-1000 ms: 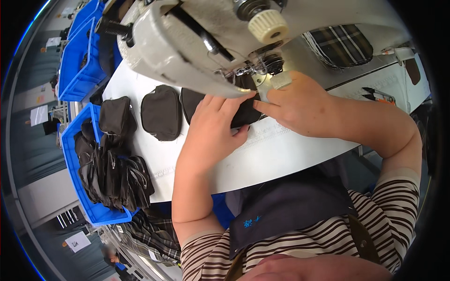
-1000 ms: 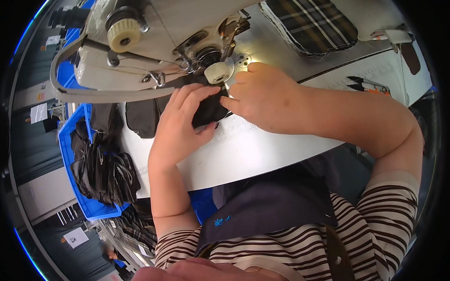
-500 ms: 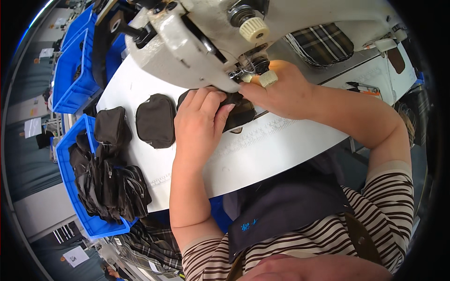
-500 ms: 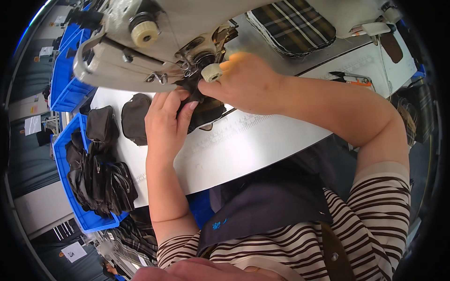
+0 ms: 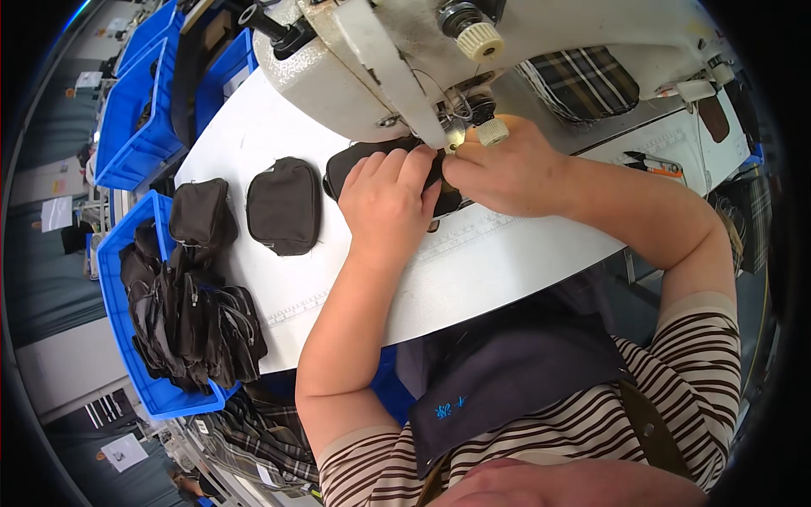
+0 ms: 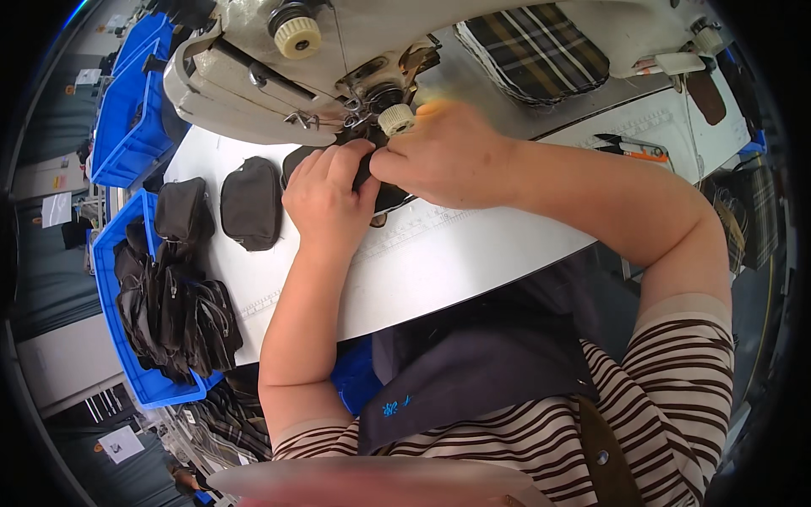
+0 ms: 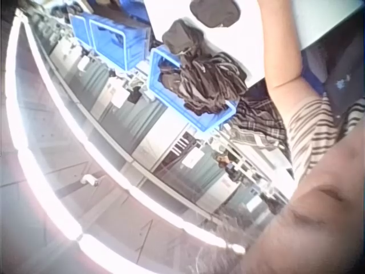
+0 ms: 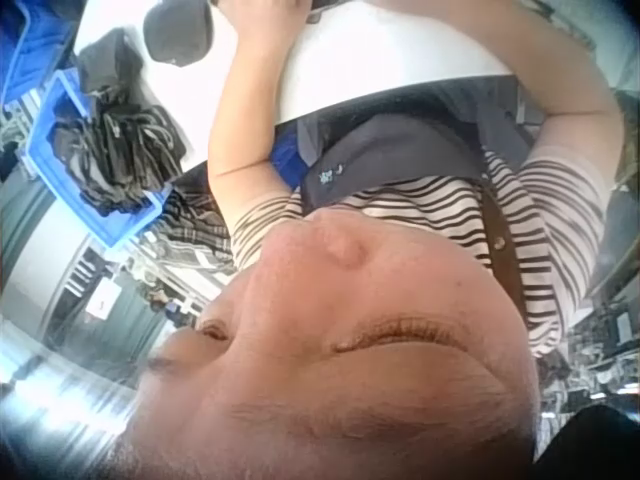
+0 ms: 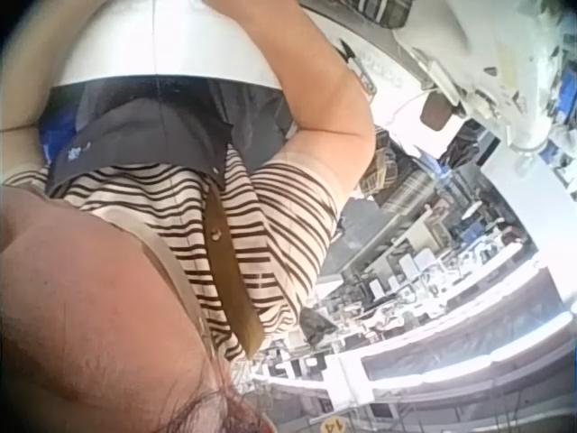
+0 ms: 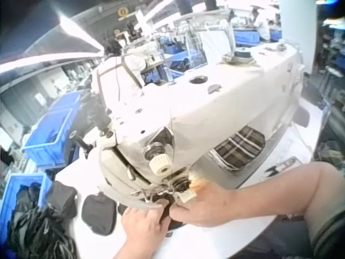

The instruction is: The recorder is using an industrial sewing machine to assemble small leather or fabric pouches.

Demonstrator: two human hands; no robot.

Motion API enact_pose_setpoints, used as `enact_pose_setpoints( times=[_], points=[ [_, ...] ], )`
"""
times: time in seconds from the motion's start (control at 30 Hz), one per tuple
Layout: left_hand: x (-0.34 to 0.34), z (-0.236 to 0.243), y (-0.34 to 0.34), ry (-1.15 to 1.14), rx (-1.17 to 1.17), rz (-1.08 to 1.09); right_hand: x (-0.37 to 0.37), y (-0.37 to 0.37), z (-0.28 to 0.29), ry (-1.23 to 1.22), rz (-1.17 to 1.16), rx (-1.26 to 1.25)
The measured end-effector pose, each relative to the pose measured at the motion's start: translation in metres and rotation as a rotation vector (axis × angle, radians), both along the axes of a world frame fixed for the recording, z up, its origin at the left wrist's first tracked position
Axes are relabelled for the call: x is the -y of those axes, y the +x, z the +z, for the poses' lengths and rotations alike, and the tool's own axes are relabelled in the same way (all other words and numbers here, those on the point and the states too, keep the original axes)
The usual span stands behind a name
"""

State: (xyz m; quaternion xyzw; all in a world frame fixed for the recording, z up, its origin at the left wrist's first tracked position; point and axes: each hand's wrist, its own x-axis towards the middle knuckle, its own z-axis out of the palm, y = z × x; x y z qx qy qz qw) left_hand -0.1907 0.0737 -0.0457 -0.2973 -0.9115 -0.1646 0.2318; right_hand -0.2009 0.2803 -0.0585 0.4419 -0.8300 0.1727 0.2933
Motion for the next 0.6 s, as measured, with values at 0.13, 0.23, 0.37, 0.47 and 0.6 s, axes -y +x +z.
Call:
enact_pose_setpoints(
  times=[0.13, 0.23, 0.37, 0.47, 0.6],
  points=[
    [0.008, 0.013, 0.003, 0.007, 0.196, -0.057, -0.007, 0.003, 0.0, 0.086, 0.052, 0.078],
    [0.018, 0.026, 0.002, 0.25, 0.645, -0.161, -0.009, 0.003, -0.003, 0.106, 0.063, 0.067],
    [0.021, 0.029, -0.004, 0.238, 0.707, -0.222, -0.008, 0.002, -0.001, 0.142, 0.055, 0.044],
    [0.022, 0.027, -0.006, 0.257, 0.706, -0.241, -0.006, 0.003, -0.001, 0.147, 0.05, 0.005],
    [0.023, 0.022, -0.005, 0.208, 0.472, -0.172, -0.008, 0.004, 0.004, 0.134, -0.001, 0.07]
  ],
)
